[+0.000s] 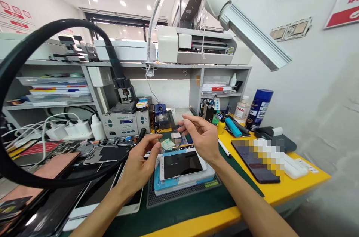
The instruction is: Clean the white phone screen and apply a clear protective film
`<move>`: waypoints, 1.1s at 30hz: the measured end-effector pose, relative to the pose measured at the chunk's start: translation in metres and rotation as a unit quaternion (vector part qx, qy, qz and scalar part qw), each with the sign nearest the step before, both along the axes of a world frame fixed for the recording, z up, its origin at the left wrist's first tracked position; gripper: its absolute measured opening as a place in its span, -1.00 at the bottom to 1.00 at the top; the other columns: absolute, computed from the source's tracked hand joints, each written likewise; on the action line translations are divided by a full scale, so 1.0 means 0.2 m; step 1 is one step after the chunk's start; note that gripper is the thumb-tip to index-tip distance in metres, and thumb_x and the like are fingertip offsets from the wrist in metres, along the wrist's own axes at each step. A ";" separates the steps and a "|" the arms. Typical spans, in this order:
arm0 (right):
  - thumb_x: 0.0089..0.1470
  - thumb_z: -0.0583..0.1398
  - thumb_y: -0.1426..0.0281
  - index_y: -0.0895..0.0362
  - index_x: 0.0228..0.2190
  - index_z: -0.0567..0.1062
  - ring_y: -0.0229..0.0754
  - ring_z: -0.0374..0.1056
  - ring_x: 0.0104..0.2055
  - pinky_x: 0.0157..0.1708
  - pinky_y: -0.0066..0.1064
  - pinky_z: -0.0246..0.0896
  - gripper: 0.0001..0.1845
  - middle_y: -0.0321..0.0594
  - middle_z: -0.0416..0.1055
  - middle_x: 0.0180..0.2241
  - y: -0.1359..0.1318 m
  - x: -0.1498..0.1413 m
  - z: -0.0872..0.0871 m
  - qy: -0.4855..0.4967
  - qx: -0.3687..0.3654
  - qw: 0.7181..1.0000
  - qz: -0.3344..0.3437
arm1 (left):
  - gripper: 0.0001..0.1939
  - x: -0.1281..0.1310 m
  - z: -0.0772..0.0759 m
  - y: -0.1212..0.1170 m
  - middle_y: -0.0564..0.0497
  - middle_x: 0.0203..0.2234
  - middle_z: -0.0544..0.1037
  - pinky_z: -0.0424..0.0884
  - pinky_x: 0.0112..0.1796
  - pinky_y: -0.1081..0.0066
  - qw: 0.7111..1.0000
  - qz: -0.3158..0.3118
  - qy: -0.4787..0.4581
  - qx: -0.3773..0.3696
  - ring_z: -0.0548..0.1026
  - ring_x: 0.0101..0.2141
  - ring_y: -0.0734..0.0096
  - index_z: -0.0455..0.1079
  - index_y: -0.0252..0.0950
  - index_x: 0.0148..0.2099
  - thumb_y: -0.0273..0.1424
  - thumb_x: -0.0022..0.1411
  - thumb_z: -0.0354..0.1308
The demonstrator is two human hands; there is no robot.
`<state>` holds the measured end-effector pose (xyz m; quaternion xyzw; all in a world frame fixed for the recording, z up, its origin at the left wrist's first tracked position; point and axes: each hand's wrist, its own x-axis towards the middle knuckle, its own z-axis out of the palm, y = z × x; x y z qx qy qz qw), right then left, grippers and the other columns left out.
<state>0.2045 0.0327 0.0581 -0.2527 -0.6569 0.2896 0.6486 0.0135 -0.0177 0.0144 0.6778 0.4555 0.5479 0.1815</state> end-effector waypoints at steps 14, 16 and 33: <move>0.10 0.32 0.26 0.16 -0.27 0.63 -0.04 0.57 -0.39 -0.45 -0.25 0.52 -0.77 -0.12 0.61 -0.39 0.03 0.07 0.03 0.038 -0.107 0.985 0.130 | -0.72 -0.01 0.01 0.02 0.01 -0.24 0.44 0.39 -0.32 0.42 0.998 0.021 -0.061 -0.003 0.51 -0.38 0.40 0.43 -0.12 0.06 -0.27 0.38 0.02; 0.10 0.32 0.28 0.17 -0.28 0.63 -0.05 0.56 -0.41 -0.45 -0.26 0.52 -0.78 -0.12 0.61 -0.42 0.03 0.08 0.03 0.035 -0.108 0.984 0.136 | -0.72 -0.02 0.02 0.02 0.03 -0.30 0.43 0.39 -0.34 0.42 0.997 0.035 -0.066 0.001 0.50 -0.42 0.41 0.45 -0.14 0.04 -0.26 0.37 0.03; 0.10 0.30 0.28 0.24 -0.34 0.61 -0.04 0.58 -0.42 -0.46 -0.30 0.54 -0.76 -0.04 0.60 -0.39 0.06 0.10 0.02 -0.097 -0.151 0.962 0.204 | -0.73 -0.11 0.03 0.06 0.13 -0.42 0.30 0.39 -0.53 0.41 0.987 0.074 -0.144 -0.002 0.33 -0.67 0.62 0.50 -0.24 -0.08 -0.28 0.33 0.03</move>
